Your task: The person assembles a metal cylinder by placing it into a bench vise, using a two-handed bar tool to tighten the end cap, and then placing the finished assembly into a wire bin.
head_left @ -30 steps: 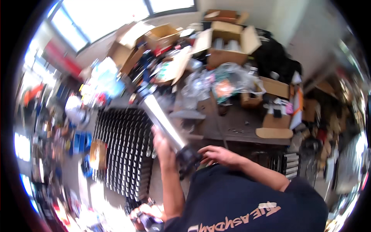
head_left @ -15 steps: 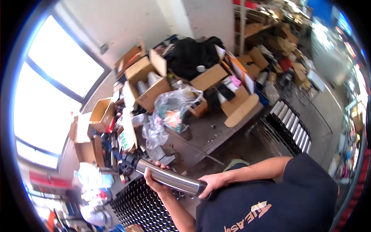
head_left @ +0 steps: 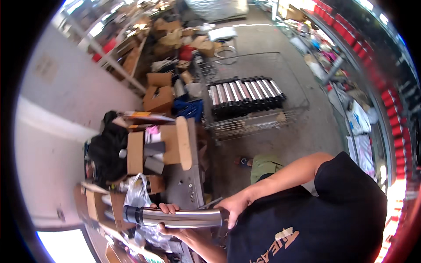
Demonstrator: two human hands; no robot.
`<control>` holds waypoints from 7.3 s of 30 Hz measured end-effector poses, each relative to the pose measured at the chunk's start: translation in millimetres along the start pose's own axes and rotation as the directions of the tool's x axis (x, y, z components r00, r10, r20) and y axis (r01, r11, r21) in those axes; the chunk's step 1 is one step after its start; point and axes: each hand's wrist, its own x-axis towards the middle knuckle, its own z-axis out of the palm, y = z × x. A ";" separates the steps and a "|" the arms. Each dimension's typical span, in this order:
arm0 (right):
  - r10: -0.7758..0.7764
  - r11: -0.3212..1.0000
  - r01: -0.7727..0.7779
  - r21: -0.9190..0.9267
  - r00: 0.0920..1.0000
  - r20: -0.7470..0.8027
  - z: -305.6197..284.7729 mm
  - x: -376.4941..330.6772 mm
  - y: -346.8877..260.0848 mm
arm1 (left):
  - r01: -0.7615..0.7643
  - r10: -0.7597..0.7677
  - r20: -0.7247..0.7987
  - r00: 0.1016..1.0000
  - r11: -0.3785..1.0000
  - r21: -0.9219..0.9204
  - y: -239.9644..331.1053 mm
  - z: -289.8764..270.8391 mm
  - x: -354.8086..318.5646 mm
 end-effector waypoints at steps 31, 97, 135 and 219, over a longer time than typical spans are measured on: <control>0.116 0.675 -0.688 0.266 -0.258 -0.959 -835.3 -258.3 232.2 | 0.974 -0.489 -0.844 0.219 0.167 0.156 -470.2 42.6 136.4; 0.373 0.454 -0.564 -0.690 0.823 -0.428 -183.3 177.8 194.6 | 0.131 0.127 -0.992 0.006 0.983 0.127 -136.8 54.4 -474.0; -0.330 0.210 0.143 -0.967 0.942 0.068 -70.6 50.1 -35.7 | 0.162 0.871 -0.350 0.343 0.312 0.936 140.1 -62.3 -248.3; 0.008 -0.617 0.505 -0.604 0.771 0.636 163.2 463.0 -108.2 | 0.891 0.983 0.031 0.181 -0.151 -0.428 161.2 31.2 -318.3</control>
